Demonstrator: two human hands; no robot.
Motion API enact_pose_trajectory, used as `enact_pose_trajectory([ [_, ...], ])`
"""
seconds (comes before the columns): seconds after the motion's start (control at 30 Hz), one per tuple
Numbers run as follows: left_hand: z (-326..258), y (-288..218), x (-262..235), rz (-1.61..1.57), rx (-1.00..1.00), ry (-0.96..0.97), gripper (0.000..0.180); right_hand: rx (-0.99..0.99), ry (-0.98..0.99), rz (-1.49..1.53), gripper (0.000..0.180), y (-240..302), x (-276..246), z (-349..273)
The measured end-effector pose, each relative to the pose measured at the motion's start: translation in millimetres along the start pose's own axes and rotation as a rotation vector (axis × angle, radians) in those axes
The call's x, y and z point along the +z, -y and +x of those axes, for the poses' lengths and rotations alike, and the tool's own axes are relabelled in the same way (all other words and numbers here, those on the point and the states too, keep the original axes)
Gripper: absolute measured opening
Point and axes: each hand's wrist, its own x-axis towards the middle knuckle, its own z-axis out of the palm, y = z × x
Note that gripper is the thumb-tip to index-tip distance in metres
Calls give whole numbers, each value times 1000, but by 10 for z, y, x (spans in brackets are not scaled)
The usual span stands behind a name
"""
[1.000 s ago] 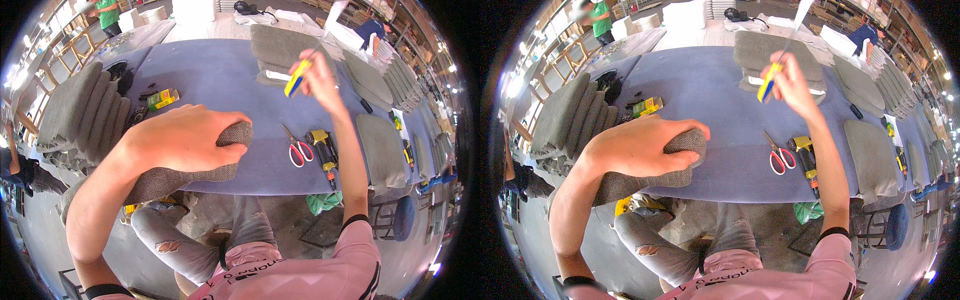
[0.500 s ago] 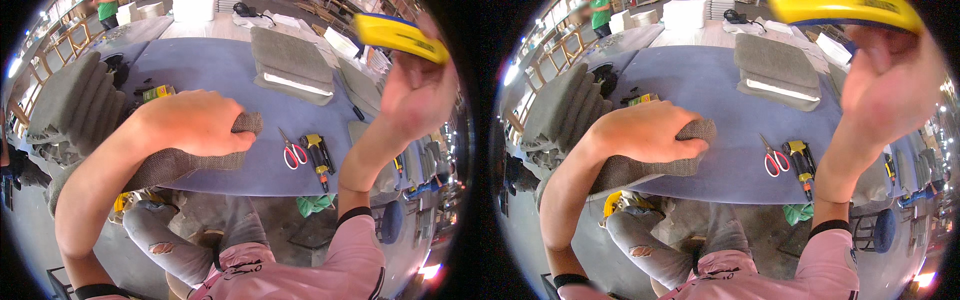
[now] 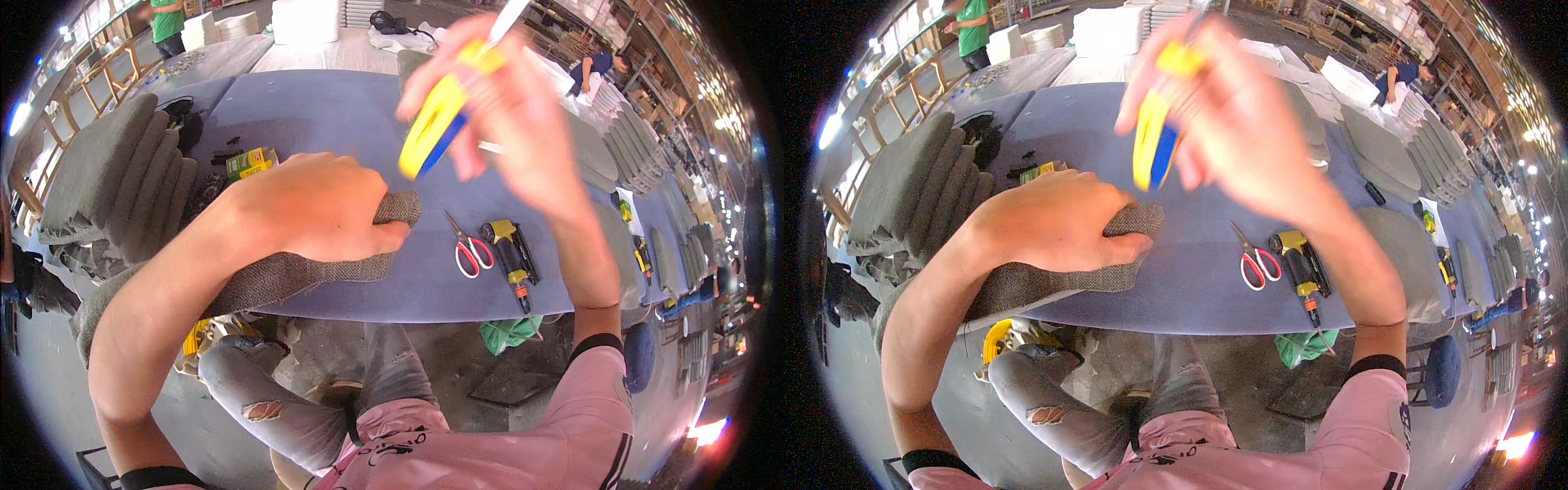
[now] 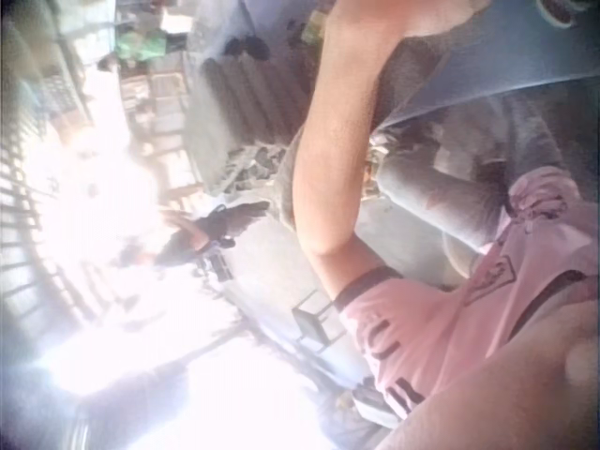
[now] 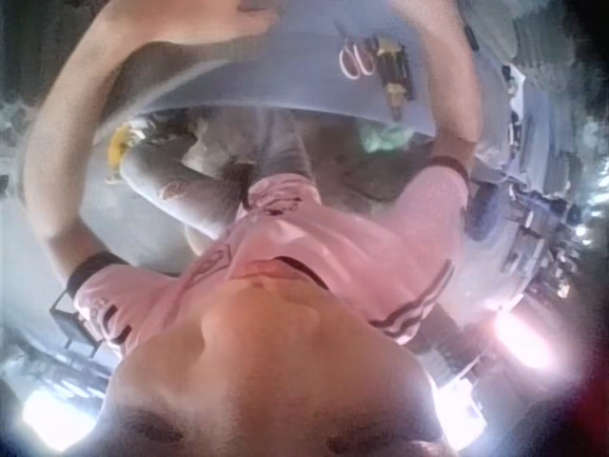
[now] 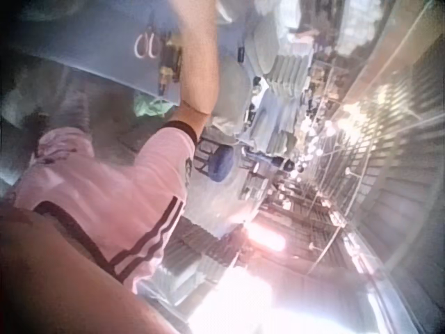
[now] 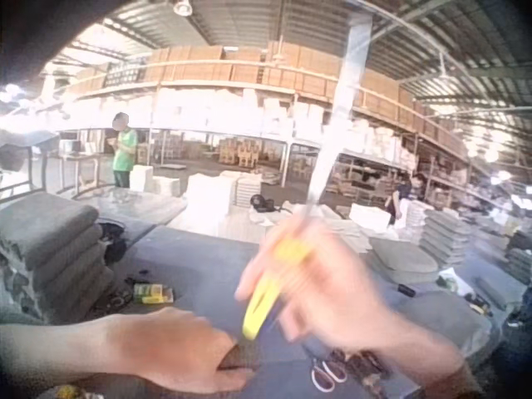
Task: The person trims excess fabric from a cushion using a knife and scissors, then folds the edges and secures them with a staple gun. The cushion is flipped and restapled on the opposite side to complete the covering.
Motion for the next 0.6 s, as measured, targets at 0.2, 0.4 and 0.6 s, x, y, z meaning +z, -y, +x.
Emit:
enact_pose_trajectory([
  [0.2,19,-59,0,-31,14,-2,51,-315,-500,113,30,204,-384,73],
  [0.4,0,-102,-48,-46,18,13,47,-245,-357,275,33,-57,-674,-128],
  [0.6,-37,-164,-85,-12,-8,64,50,55,-245,539,26,-538,-165,-447],
])
